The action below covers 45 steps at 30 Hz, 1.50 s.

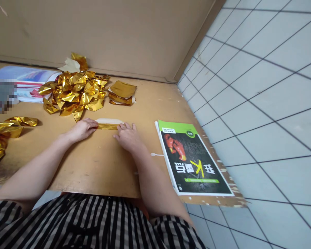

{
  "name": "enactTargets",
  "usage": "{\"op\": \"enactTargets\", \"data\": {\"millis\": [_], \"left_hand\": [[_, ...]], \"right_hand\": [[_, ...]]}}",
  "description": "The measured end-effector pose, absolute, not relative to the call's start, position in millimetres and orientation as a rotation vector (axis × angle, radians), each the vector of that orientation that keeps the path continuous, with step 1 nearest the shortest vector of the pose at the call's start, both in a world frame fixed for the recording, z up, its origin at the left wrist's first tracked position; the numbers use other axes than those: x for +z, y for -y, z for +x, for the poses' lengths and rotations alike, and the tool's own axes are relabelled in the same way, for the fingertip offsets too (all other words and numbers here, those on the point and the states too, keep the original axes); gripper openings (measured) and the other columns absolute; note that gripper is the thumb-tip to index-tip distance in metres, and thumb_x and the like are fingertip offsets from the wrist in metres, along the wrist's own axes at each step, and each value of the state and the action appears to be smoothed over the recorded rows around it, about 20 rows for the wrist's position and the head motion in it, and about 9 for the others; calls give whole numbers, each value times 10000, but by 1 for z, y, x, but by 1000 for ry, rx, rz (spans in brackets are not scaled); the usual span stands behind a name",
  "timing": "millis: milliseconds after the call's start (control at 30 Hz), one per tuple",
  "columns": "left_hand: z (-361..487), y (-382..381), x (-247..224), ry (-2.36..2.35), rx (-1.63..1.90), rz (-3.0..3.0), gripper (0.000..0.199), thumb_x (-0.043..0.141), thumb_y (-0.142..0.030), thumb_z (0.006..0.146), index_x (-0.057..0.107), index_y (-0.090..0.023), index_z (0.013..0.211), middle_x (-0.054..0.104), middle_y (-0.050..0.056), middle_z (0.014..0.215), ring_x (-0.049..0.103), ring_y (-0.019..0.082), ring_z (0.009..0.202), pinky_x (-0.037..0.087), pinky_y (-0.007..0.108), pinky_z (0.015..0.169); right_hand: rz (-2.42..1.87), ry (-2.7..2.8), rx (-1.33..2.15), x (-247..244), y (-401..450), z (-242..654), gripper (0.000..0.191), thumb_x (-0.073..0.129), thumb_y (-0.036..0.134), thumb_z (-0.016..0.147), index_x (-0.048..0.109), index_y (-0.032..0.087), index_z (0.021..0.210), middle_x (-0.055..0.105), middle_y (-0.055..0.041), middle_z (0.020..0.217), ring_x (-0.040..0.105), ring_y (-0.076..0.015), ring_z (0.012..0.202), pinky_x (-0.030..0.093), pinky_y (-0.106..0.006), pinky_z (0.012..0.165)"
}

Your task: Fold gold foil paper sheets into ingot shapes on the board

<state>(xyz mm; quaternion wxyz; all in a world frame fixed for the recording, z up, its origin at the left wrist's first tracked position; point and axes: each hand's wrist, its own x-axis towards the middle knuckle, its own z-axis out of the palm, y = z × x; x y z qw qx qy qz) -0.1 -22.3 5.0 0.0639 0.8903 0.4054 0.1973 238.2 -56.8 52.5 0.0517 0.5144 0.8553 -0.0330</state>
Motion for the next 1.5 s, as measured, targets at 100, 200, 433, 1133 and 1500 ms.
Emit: {"op": "enactTargets", "data": {"millis": [100, 200, 433, 1133, 1500], "left_hand": [[0, 23, 6, -1214, 596, 2685, 255, 559, -117, 808, 725, -198, 983, 746, 61, 999, 672, 217, 963, 556, 379, 895], [0, 23, 7, -1220, 570, 2676, 255, 548, -126, 819, 727, -197, 986, 742, 69, 1018, 664, 223, 986, 551, 393, 906], [3, 27, 12, -1224, 536, 2723, 215, 561, -191, 852, 729, -195, 986, 726, 79, 996, 642, 230, 970, 540, 397, 907], [3, 25, 4, -1185, 479, 2719, 304, 506, -217, 894, 696, -214, 1131, 686, 85, 1109, 624, 222, 1048, 518, 375, 950], [0, 24, 6, -1179, 464, 2689, 286, 530, -242, 892, 707, -198, 1111, 678, 97, 1144, 618, 235, 1070, 512, 398, 962]], "right_hand": [[1574, -2591, -82, 53, 57, 238, 406, 424, 354, 956, 555, 148, 1280, 542, -165, 1385, 457, -283, 1279, 319, -501, 1065], [1597, -2570, -83, 55, 58, 238, 405, 421, 348, 954, 563, 133, 1266, 558, -173, 1363, 466, -297, 1263, 317, -516, 1060], [1648, -2547, -64, 54, 58, 241, 399, 421, 360, 959, 576, 120, 1237, 598, -181, 1296, 469, -303, 1246, 291, -521, 1066], [1434, -2714, -161, 35, 70, 207, 568, 347, 399, 967, 420, 80, 1432, 421, -198, 1489, 335, -295, 1412, 166, -525, 1179], [1503, -2664, -259, 34, 67, 209, 645, 295, 469, 961, 361, 73, 1466, 357, -186, 1527, 284, -287, 1439, 196, -492, 1175]]}}
